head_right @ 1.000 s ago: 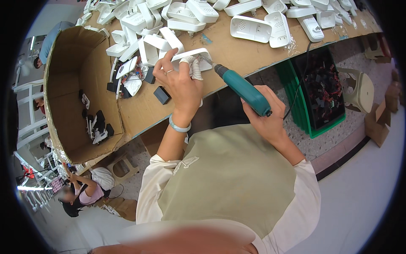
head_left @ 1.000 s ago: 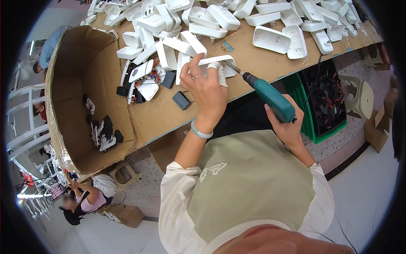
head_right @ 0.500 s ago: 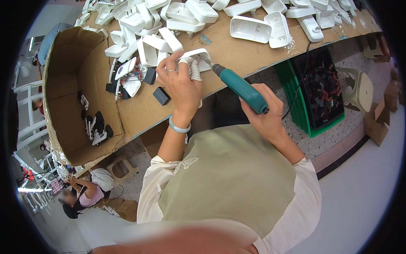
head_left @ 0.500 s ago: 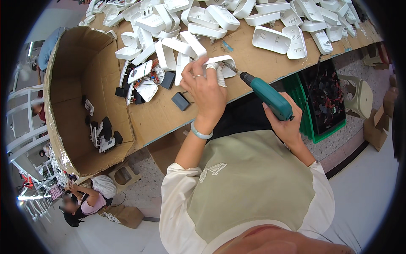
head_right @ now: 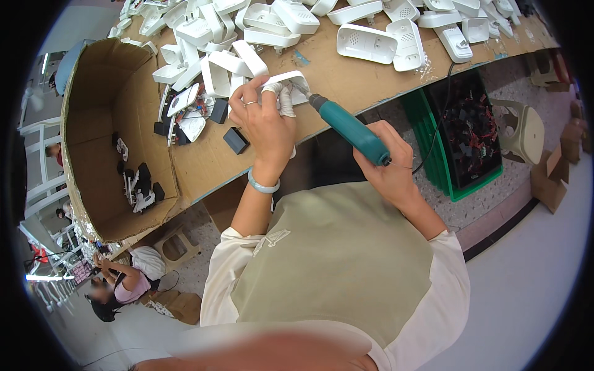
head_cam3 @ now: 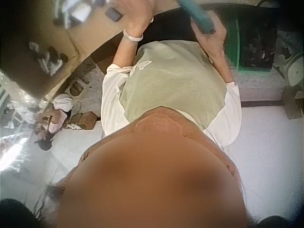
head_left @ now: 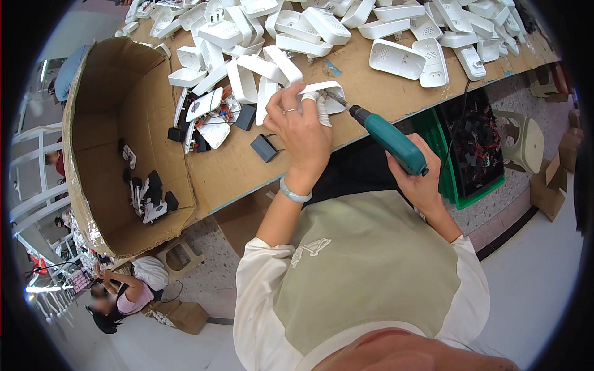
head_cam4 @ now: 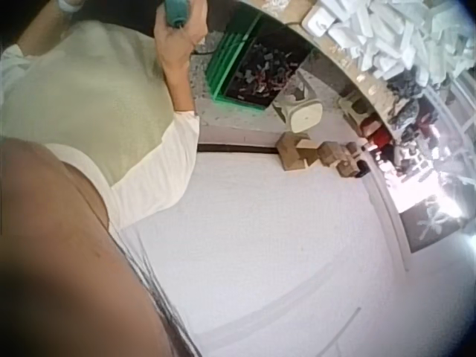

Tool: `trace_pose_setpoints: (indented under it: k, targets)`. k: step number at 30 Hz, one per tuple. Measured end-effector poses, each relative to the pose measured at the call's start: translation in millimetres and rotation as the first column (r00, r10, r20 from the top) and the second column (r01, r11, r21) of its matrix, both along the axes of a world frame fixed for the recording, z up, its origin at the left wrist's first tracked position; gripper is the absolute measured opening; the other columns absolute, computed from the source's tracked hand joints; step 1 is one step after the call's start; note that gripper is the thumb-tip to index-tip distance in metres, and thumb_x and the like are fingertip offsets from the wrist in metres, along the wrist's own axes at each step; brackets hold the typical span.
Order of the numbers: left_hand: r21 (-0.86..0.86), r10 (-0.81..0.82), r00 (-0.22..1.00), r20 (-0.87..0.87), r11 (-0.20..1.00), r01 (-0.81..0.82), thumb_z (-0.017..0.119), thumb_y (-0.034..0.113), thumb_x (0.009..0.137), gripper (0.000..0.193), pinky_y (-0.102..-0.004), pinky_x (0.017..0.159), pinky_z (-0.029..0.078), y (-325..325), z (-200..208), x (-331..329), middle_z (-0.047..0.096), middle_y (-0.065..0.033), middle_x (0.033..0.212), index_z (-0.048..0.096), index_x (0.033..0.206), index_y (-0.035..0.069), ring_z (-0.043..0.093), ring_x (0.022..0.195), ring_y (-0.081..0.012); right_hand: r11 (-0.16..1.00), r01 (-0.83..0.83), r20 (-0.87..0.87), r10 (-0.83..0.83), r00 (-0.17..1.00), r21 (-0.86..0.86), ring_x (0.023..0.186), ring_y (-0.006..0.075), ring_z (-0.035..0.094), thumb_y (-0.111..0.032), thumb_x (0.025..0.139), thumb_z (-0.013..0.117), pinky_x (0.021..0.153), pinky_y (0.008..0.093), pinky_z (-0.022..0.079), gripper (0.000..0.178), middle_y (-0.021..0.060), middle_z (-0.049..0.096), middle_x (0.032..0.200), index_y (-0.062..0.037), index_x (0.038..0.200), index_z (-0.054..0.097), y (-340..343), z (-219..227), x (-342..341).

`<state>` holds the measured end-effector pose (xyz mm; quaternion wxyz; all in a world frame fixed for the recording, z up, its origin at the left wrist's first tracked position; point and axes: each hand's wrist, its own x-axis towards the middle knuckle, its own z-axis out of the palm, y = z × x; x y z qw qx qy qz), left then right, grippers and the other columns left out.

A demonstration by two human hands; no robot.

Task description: Assembling electronic components into plastic housings and soldering wires inside the cases at a factory workbench.

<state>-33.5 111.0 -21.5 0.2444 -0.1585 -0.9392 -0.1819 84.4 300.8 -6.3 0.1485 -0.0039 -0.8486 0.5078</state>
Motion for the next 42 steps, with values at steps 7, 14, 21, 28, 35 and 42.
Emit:
trace_pose_setpoints:
  k: [7, 14, 21, 28, 35, 42]
  targets:
    - [0.017, 0.006, 1.000, -0.007, 1.000, -0.006, 0.077, 0.008, 0.079, 0.020, -0.0474, 0.096, 0.034, 1.4, -1.1, -0.1, 0.062, -0.0074, 0.124, 0.071, 0.098, 0.005, 0.048, 0.119, -0.0328, 1.000, -0.014, -0.004, 0.014, 1.000, 0.012, 0.077, 0.0264, 0.062, 0.005, 0.080, 0.072, 0.070, 0.0314, 0.050, 0.022, 0.0121, 0.062, 0.089, 0.0004, 0.099, 0.062, 1.0, 4.6, -1.3]
    - [0.029, 0.004, 1.000, 0.001, 1.000, -0.004, 0.077, 0.008, 0.080, 0.020, -0.0476, 0.097, 0.034, 0.8, -0.5, -0.2, 0.063, -0.0078, 0.123, 0.071, 0.098, 0.005, 0.048, 0.119, -0.0329, 1.000, 0.002, -0.025, -0.001, 1.000, 0.016, 0.081, 0.0270, 0.065, 0.005, 0.080, 0.073, 0.074, 0.0323, 0.052, 0.024, 0.0134, 0.065, 0.093, 0.0008, 0.102, 0.064, -2.3, 8.0, -0.7]
    - [0.049, -0.012, 1.000, -0.007, 0.999, 0.012, 0.074, 0.004, 0.076, 0.019, -0.0499, 0.097, 0.032, 0.9, -1.0, 0.3, 0.062, -0.0104, 0.125, 0.070, 0.094, 0.001, 0.048, 0.119, -0.0349, 1.000, 0.027, -0.048, -0.027, 0.998, -0.002, 0.084, 0.0281, 0.067, 0.006, 0.080, 0.076, 0.077, 0.0333, 0.053, 0.027, 0.0155, 0.069, 0.098, 0.0032, 0.104, 0.065, 0.8, 9.6, 7.8]
    - [0.021, -0.005, 1.000, -0.007, 1.000, 0.005, 0.076, 0.006, 0.077, 0.021, -0.0488, 0.098, 0.035, 4.9, -1.8, -1.1, 0.062, -0.0085, 0.126, 0.071, 0.097, 0.003, 0.048, 0.120, -0.0339, 0.991, 0.101, 0.000, -0.101, 0.995, -0.089, 0.082, 0.0253, 0.066, 0.005, 0.082, 0.076, 0.077, 0.0320, 0.052, 0.022, 0.0142, 0.068, 0.095, 0.0047, 0.101, 0.066, 4.5, 10.1, 14.7]
    - [-0.007, -0.034, 0.999, 0.002, 0.999, 0.034, 0.073, 0.006, 0.080, 0.020, -0.0518, 0.100, 0.038, -5.2, 1.4, 5.2, 0.060, -0.0133, 0.127, 0.067, 0.098, 0.000, 0.051, 0.122, -0.0380, 0.954, 0.209, 0.071, -0.199, 0.978, -0.216, 0.080, 0.0136, 0.063, 0.001, 0.084, 0.078, 0.074, 0.0270, 0.051, 0.018, 0.0069, 0.068, 0.092, 0.0049, 0.098, 0.067, 0.5, 13.3, 20.9]
    - [0.454, -0.187, 0.982, -0.036, 0.872, 0.183, 0.077, 0.003, 0.078, 0.026, -0.0509, 0.104, 0.041, -50.2, 16.2, 49.8, 0.060, -0.0160, 0.131, 0.063, 0.099, -0.003, 0.053, 0.129, -0.0404, 0.938, 0.272, 0.017, -0.275, 0.961, -0.212, 0.067, 0.0042, 0.056, 0.001, 0.092, 0.072, 0.059, 0.0201, 0.044, 0.027, 0.0090, 0.075, 0.110, 0.0025, 0.118, 0.069, 10.2, -2.5, 23.2]
